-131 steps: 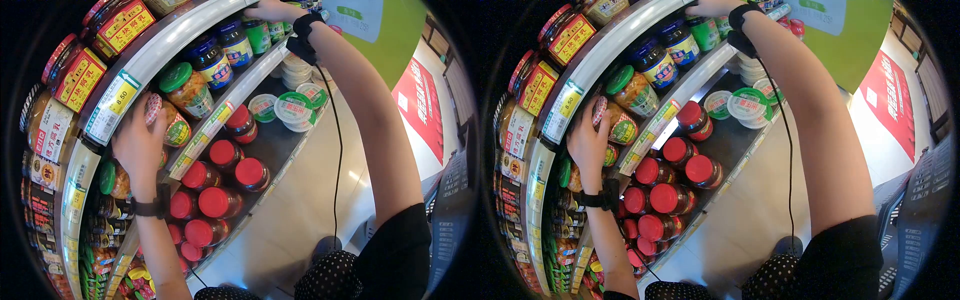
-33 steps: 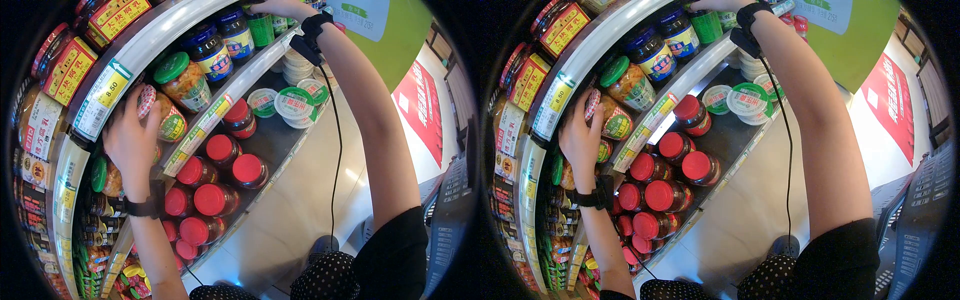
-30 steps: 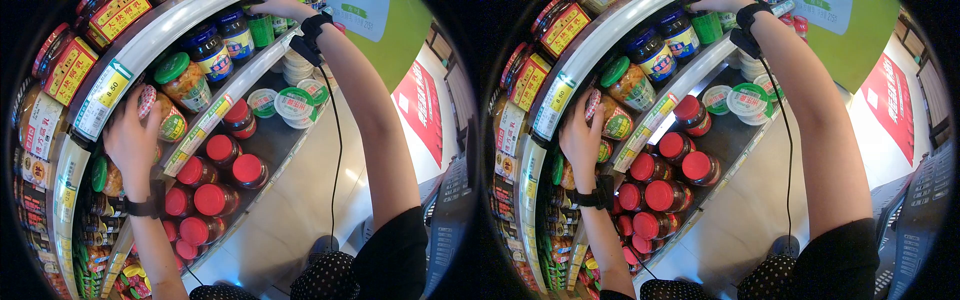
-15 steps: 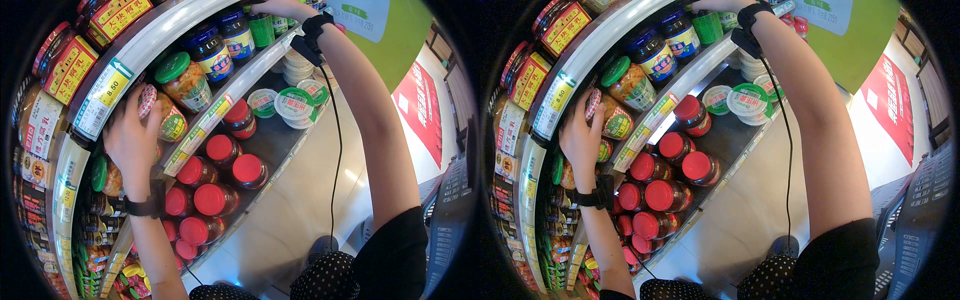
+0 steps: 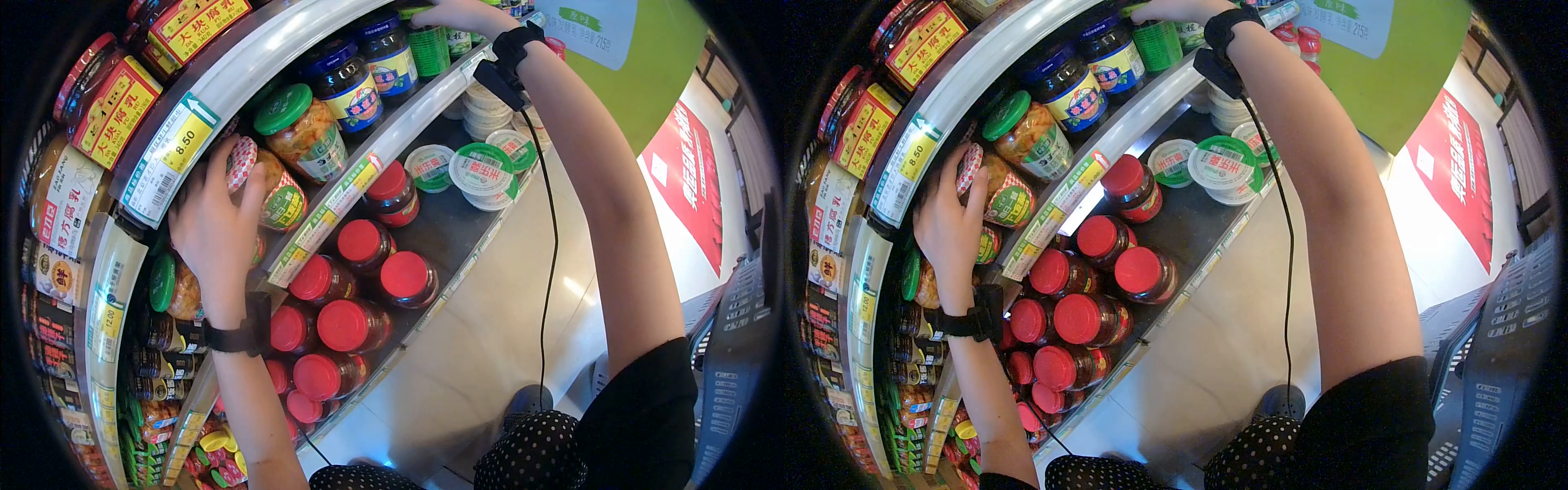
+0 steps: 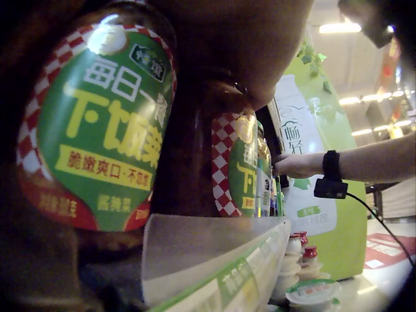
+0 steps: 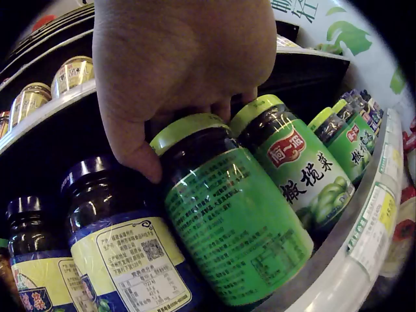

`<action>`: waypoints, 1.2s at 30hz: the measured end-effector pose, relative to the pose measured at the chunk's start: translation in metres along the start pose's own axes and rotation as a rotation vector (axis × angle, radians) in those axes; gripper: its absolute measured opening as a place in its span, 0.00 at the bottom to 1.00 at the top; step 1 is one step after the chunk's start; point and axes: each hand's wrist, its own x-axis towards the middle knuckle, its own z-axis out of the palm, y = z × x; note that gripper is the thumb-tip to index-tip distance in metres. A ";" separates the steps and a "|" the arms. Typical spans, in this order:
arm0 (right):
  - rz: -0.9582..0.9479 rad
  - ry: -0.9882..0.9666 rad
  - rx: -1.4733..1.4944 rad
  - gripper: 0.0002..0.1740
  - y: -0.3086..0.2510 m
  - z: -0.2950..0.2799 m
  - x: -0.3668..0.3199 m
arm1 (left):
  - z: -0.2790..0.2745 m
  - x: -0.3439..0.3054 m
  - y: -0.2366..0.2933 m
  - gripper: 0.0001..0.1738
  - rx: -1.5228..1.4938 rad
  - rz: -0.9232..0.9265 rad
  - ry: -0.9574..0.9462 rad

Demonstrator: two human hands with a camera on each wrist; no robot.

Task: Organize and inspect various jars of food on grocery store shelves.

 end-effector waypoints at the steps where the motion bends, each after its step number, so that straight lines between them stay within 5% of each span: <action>1: -0.001 0.007 -0.003 0.40 0.000 0.001 0.000 | 0.001 0.000 -0.001 0.25 0.002 0.003 0.005; 19: 0.053 -0.049 0.111 0.40 -0.011 -0.013 -0.005 | 0.002 0.001 0.000 0.25 0.005 0.011 0.029; 23: -0.087 -0.040 -0.021 0.41 -0.010 -0.018 -0.006 | 0.003 0.000 -0.001 0.24 0.053 -0.008 -0.001; 25: -0.324 0.188 -0.173 0.45 -0.018 -0.016 -0.014 | 0.005 0.001 -0.004 0.25 0.067 0.051 0.067; 26: -0.064 -0.063 -0.094 0.49 -0.018 -0.027 -0.019 | 0.004 0.001 -0.003 0.25 0.058 0.056 0.067; 27: -0.375 0.167 -0.135 0.54 0.003 -0.013 -0.018 | 0.003 0.001 -0.003 0.25 0.050 0.061 0.065; 29: -0.211 0.142 -0.300 0.44 0.037 0.010 -0.009 | 0.004 0.000 -0.002 0.25 0.063 0.059 0.066; 31: -0.066 -0.020 -0.157 0.49 0.001 -0.008 -0.029 | 0.003 -0.001 -0.002 0.25 0.067 0.072 0.087; 32: -0.025 -0.075 -0.079 0.53 -0.011 -0.014 -0.042 | -0.010 0.001 0.007 0.25 0.023 -0.048 -0.099; 36: -0.108 0.130 0.034 0.50 -0.010 -0.003 -0.069 | -0.005 -0.001 0.002 0.25 0.031 0.006 -0.024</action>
